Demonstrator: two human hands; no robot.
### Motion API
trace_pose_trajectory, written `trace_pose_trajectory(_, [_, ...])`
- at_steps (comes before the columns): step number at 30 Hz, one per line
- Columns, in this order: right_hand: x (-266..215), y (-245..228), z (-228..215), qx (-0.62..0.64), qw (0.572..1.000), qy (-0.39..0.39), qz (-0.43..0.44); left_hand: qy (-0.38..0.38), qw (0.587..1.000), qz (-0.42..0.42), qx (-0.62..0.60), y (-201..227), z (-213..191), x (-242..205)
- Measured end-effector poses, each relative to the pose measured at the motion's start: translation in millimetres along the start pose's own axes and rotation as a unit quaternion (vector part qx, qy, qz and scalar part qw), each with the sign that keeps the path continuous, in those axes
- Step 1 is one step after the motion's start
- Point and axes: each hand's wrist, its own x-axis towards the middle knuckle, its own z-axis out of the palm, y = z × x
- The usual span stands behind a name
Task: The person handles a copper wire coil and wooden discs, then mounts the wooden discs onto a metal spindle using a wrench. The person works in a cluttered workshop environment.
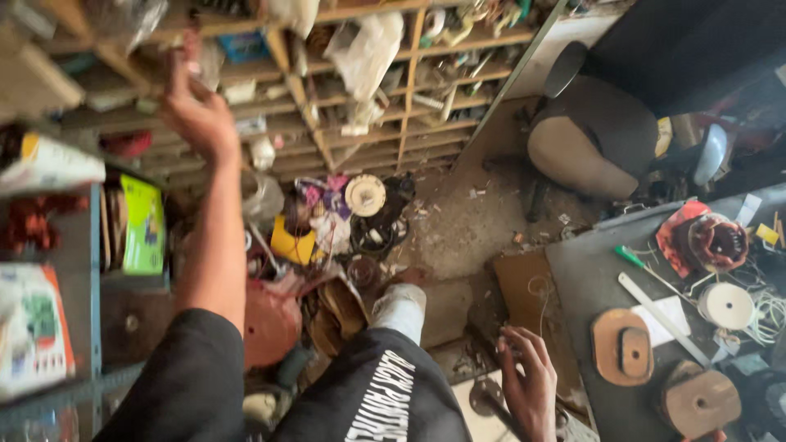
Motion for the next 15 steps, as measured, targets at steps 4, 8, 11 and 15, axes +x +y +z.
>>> trace_pose_trajectory(4, [41.4,-13.7,5.3,-0.028,0.999,-0.027,-0.02,-0.095,0.99,0.077,-0.077,-34.4,62.5,63.1])
trace_pose_trajectory(8, [89.8,-16.8,7.9,-0.014,0.998,-0.024,-0.058,-0.169,0.978,0.119,-0.004,-68.4,91.4,61.2])
trace_pose_trajectory(11, [88.1,-7.7,1.2,-0.039,0.999,-0.003,-0.008,-0.195,0.98,0.032,-0.011,-71.1,103.9,27.8])
trace_pose_trajectory(15, [84.7,-7.5,-8.3,-0.049,0.998,-0.011,0.038,-0.176,0.98,0.079,0.049,-66.9,101.0,-21.0])
